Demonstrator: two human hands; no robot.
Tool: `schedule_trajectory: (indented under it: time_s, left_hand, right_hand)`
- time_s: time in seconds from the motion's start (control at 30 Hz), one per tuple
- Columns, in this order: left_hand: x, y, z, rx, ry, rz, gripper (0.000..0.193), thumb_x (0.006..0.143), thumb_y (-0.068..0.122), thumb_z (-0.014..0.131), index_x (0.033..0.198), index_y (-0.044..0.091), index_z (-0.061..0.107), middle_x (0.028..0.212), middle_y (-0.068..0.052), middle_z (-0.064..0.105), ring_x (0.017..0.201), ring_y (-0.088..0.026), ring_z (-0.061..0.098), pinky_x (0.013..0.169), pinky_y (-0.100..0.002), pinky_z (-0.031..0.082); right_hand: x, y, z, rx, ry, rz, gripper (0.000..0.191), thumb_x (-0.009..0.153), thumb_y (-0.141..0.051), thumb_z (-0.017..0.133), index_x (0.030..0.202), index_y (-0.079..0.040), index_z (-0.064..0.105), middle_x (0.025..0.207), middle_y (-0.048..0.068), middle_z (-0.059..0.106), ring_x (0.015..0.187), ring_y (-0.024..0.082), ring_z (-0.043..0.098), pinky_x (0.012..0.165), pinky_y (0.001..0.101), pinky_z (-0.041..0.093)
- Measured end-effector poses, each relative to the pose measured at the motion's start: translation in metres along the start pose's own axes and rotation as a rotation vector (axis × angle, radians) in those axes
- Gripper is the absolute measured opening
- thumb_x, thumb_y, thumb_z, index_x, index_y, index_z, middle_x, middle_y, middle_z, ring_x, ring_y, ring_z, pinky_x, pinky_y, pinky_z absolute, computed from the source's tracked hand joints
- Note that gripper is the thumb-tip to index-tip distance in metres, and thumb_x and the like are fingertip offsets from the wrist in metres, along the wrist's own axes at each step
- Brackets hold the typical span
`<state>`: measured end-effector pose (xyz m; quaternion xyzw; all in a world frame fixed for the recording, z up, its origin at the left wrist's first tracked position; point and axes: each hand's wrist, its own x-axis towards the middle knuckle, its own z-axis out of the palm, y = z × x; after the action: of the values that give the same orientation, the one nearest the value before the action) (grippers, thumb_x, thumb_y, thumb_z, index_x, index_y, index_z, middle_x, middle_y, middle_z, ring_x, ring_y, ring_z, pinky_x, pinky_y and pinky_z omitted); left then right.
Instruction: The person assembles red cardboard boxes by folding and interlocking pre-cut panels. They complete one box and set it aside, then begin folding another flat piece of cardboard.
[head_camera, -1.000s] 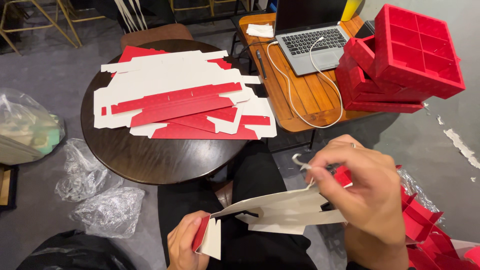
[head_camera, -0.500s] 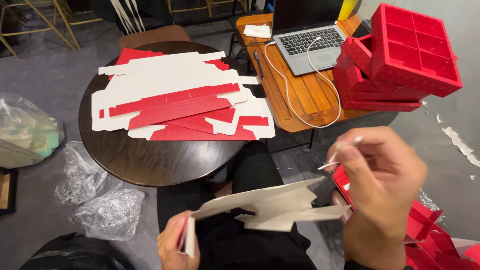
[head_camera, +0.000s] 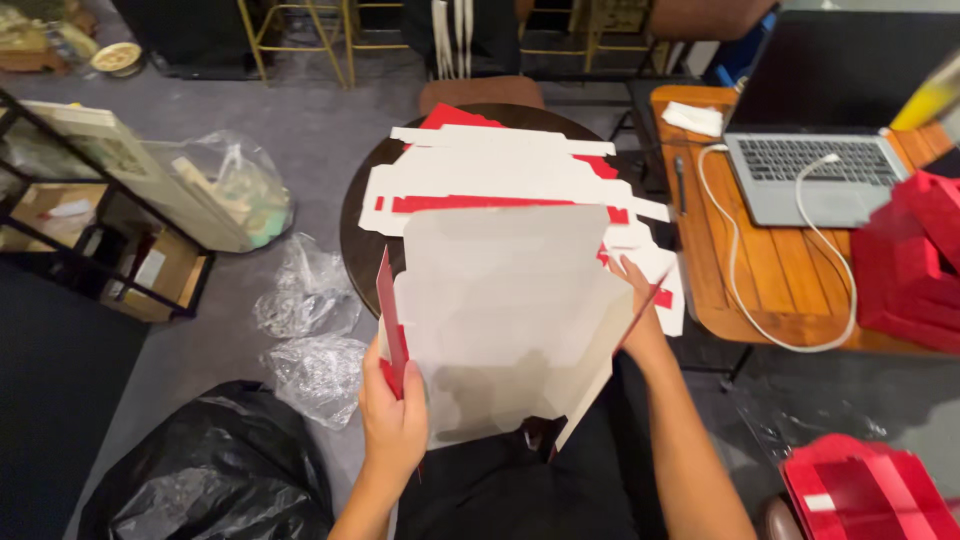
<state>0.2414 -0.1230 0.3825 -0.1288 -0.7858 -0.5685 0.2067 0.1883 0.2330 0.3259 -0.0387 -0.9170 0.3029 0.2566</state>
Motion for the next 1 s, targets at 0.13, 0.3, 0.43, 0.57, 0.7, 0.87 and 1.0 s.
schedule_trajectory:
  time_s: [0.13,0.3,0.43,0.57,0.7,0.87,1.0]
  left_hand:
    - [0.029,0.001,0.014,0.015,-0.01,-0.131,0.054,0.097,0.005,0.052,0.149,0.0,0.041,0.119,-0.024,0.067,0.103,-0.034,0.07,0.09,-0.04,0.052]
    - [0.064,-0.008,0.066,0.047,-0.059,-0.017,0.061,0.095,-0.002,0.049,0.155,-0.001,0.033,0.131,-0.032,0.062,0.119,-0.046,0.063,0.098,-0.047,0.049]
    - [0.082,-0.015,0.101,0.021,-0.155,0.015,0.067,0.092,-0.008,0.042,0.157,0.003,0.031,0.133,-0.031,0.063,0.12,-0.047,0.064,0.097,-0.049,0.051]
    - [0.097,-0.029,0.123,0.157,-0.248,-0.077,0.074,0.087,-0.012,0.042,0.157,0.005,0.029,0.133,-0.03,0.061,0.115,-0.049,0.062,0.092,-0.052,0.05]
    - [0.11,-0.049,0.138,0.128,-0.224,-0.072,0.071,0.088,-0.013,0.043,0.157,0.002,0.031,0.138,-0.033,0.059,0.124,-0.049,0.059,0.097,-0.05,0.05]
    - [0.134,-0.064,0.154,0.052,-0.238,-0.024,0.071,0.089,-0.014,0.042,0.157,-0.002,0.027,0.143,-0.033,0.054,0.132,-0.046,0.057,0.106,-0.046,0.048]
    - [0.147,-0.067,0.167,0.114,-0.275,-0.028,0.072,0.088,-0.014,0.043,0.157,-0.002,0.026,0.144,-0.034,0.053,0.131,-0.048,0.056,0.104,-0.047,0.048]
  right_hand:
    - [-0.009,-0.004,0.0,0.332,0.166,0.033,0.05,0.103,-0.029,0.055,0.144,0.001,0.058,0.147,0.023,0.057,0.135,0.035,0.055,0.114,0.0406,0.043]
    - [-0.029,-0.049,-0.031,0.845,0.077,0.146,0.073,0.098,-0.027,0.053,0.162,-0.001,0.03,0.155,0.017,0.049,0.138,0.025,0.054,0.11,0.0369,0.047]
    - [-0.01,-0.072,-0.02,0.282,0.071,0.157,0.09,0.093,-0.014,0.07,0.163,0.001,0.015,0.158,0.025,0.041,0.14,0.036,0.048,0.111,0.0409,0.043]
    - [0.009,-0.066,-0.007,0.107,0.011,0.252,0.094,0.093,-0.012,0.072,0.163,0.002,0.012,0.157,0.028,0.04,0.142,0.04,0.045,0.114,0.0451,0.041]
    - [0.027,-0.053,0.006,0.302,0.081,0.306,0.097,0.086,-0.008,0.078,0.16,0.0,0.017,0.148,0.027,0.051,0.134,0.035,0.055,0.107,0.0422,0.046]
    - [0.056,-0.033,0.012,0.461,0.126,0.583,0.088,0.088,-0.003,0.068,0.164,-0.008,0.025,0.112,0.023,0.074,0.1,0.029,0.071,0.091,0.0354,0.055]
    - [0.068,-0.015,0.018,0.21,0.098,0.256,0.069,0.097,0.002,0.064,0.158,-0.001,0.032,0.141,0.025,0.064,0.124,0.036,0.067,0.101,0.0411,0.053]
